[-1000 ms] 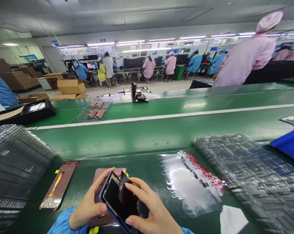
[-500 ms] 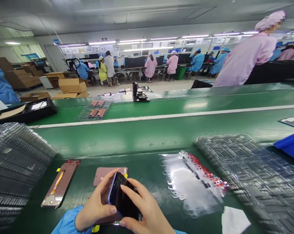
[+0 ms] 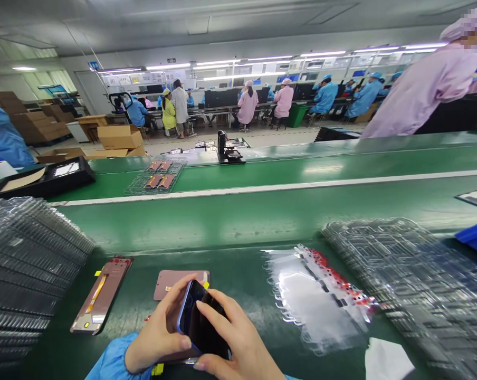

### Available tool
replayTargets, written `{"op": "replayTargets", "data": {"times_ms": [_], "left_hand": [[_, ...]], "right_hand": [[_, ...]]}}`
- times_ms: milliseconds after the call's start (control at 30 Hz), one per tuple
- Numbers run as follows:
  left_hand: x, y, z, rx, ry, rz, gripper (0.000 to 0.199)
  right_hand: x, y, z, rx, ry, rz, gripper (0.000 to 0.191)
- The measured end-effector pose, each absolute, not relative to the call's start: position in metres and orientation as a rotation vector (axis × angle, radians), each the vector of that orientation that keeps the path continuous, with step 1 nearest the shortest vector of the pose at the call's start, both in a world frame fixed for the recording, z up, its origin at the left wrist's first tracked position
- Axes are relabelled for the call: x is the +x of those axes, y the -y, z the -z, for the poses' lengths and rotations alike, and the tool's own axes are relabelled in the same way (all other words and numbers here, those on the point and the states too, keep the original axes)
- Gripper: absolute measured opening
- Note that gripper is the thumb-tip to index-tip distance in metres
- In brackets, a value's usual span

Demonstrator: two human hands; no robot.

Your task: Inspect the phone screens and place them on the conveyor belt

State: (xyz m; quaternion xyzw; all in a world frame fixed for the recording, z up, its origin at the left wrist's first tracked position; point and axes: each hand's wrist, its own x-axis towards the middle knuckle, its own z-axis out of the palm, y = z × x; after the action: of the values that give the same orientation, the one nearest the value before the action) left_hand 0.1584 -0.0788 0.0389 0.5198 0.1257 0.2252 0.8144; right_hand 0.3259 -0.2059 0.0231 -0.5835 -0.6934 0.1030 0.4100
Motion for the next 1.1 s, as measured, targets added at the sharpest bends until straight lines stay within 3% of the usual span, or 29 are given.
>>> {"op": "replayTargets", "data": {"times_ms": [533,1100], "left_hand": [[0.157,0.079,-0.039,1.193,-0.217,-0.496,0.082],[0.147,0.079,-0.04,1.285,-0.275,-0.411,0.09]], "right_hand": [[0.323,0.201,-0.034,-1.415,1.838,-0.071,0.061],[0.322,0.203,-0.038,-1.391,1.837,-0.149,0.061]]}}
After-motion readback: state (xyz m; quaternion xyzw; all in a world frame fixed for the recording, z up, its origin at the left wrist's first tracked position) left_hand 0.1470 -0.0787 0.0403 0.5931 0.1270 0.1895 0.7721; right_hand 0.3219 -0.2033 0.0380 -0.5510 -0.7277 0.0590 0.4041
